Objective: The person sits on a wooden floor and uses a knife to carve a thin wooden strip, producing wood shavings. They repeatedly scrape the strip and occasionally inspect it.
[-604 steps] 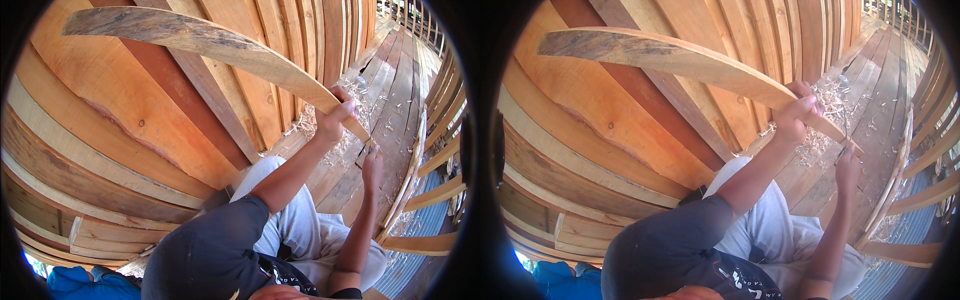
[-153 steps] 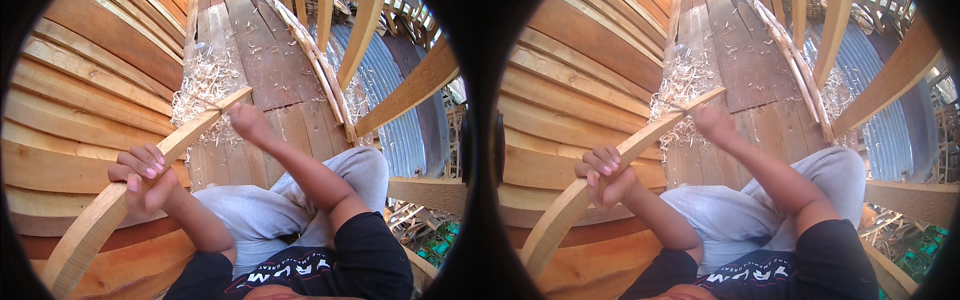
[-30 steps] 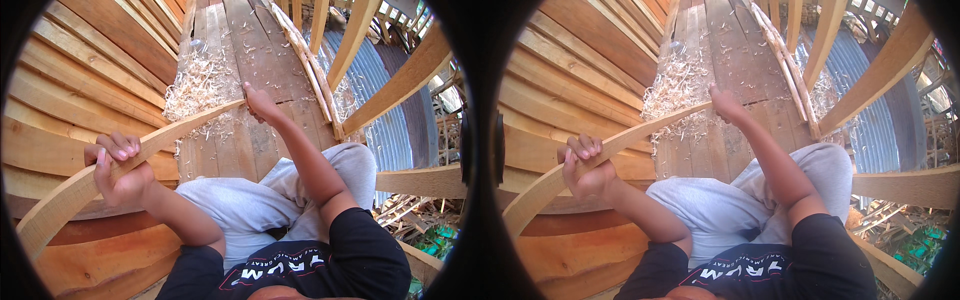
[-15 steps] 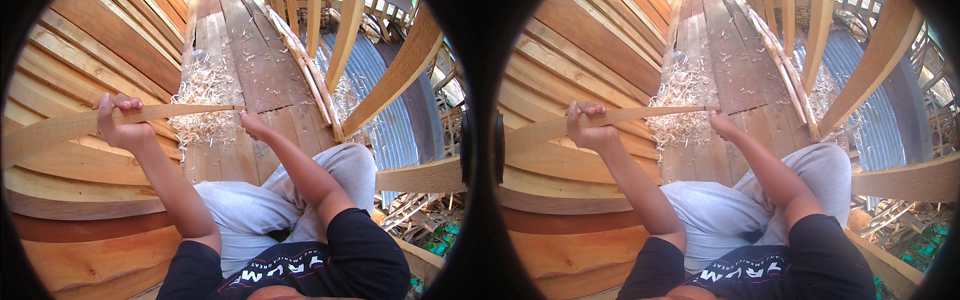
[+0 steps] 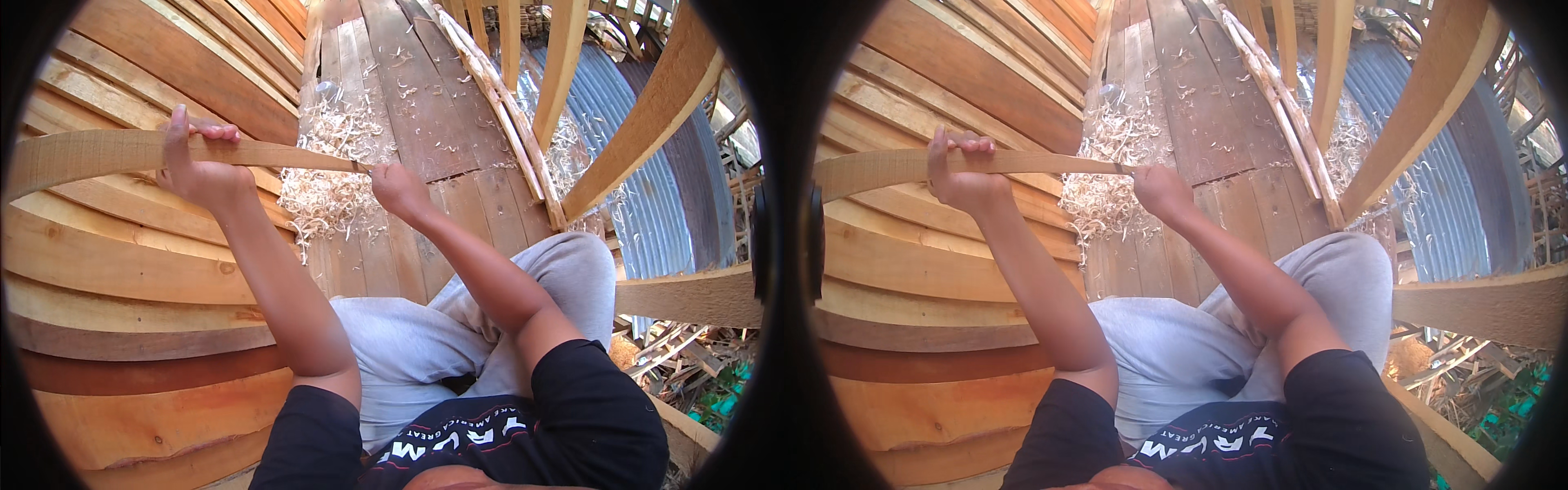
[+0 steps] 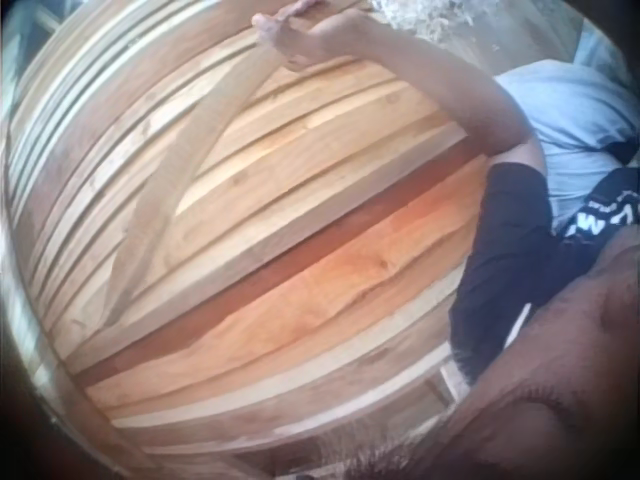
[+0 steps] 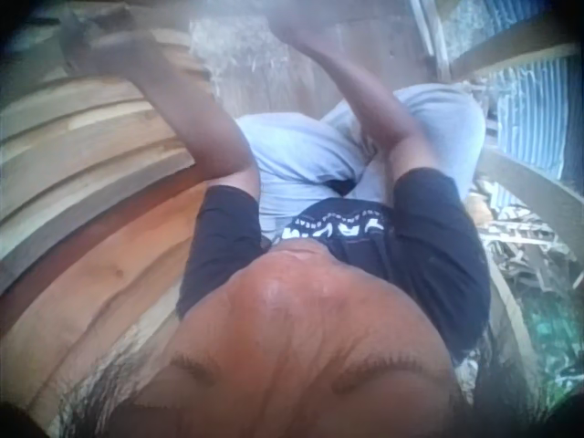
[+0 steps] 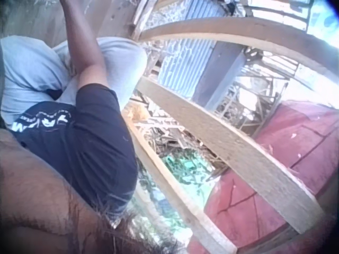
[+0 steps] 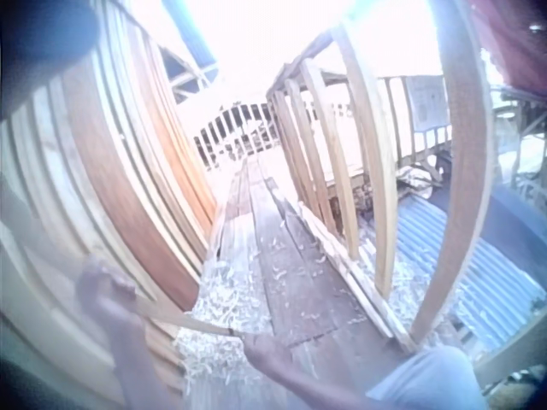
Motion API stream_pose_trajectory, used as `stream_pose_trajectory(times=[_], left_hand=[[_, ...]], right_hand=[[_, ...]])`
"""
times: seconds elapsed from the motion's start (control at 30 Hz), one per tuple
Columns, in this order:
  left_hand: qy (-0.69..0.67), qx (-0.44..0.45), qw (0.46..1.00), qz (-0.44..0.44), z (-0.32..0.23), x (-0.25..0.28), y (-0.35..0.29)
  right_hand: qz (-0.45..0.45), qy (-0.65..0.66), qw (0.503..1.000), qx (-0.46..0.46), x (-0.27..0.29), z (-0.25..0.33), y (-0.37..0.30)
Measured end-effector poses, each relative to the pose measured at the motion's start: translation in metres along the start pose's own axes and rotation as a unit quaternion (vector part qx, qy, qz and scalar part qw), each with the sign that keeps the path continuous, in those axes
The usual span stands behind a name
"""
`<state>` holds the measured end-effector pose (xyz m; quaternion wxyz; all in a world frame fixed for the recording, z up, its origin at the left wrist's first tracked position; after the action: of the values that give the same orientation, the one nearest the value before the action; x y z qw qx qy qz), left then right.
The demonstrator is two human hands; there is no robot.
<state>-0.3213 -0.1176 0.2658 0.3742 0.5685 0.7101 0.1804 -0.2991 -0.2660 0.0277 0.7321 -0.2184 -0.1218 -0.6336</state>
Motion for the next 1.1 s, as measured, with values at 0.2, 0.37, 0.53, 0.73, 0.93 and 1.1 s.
stream_pose_trajectory(times=[0.2,0.37,0.53,0.73,0.93,1.1], left_hand=[[0.012,0.007,1.0,0.026,-0.001,-0.013,-0.006],[-0.009,-0.016,0.999,0.03,0.001,-0.051,-0.009],[0.042,-0.026,0.999,-0.002,0.002,-0.037,0.001],[0.033,-0.017,0.999,0.001,0.006,-0.054,0.009],[0.071,0.004,0.994,-0.079,0.003,-0.023,0.006],[0.097,-0.016,0.983,-0.154,-0.006,-0.011,-0.01]], right_hand=[[-0.013,-0.056,0.998,0.034,0.003,0.011,0.003],[0.043,-0.183,0.982,0.013,-0.016,-0.119,0.048],[0.003,0.029,0.999,0.017,-0.001,0.018,0.012],[0.032,-0.096,0.994,0.033,-0.014,-0.109,0.047],[0.039,0.022,0.999,0.005,0.012,0.033,0.004],[0.035,0.025,0.999,0.004,-0.013,-0.016,0.019]])
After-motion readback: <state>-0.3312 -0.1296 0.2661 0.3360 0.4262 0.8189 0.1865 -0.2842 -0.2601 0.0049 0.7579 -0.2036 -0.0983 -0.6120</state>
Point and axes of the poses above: each hand's wrist, its own y-axis towards the middle knuckle, its own x-axis out of the back of the hand, z = x × y, the point moved 3 cm from there along y, towards the middle knuckle, and after that the axes turned 10 degrees about z, right-handed, at the moved point
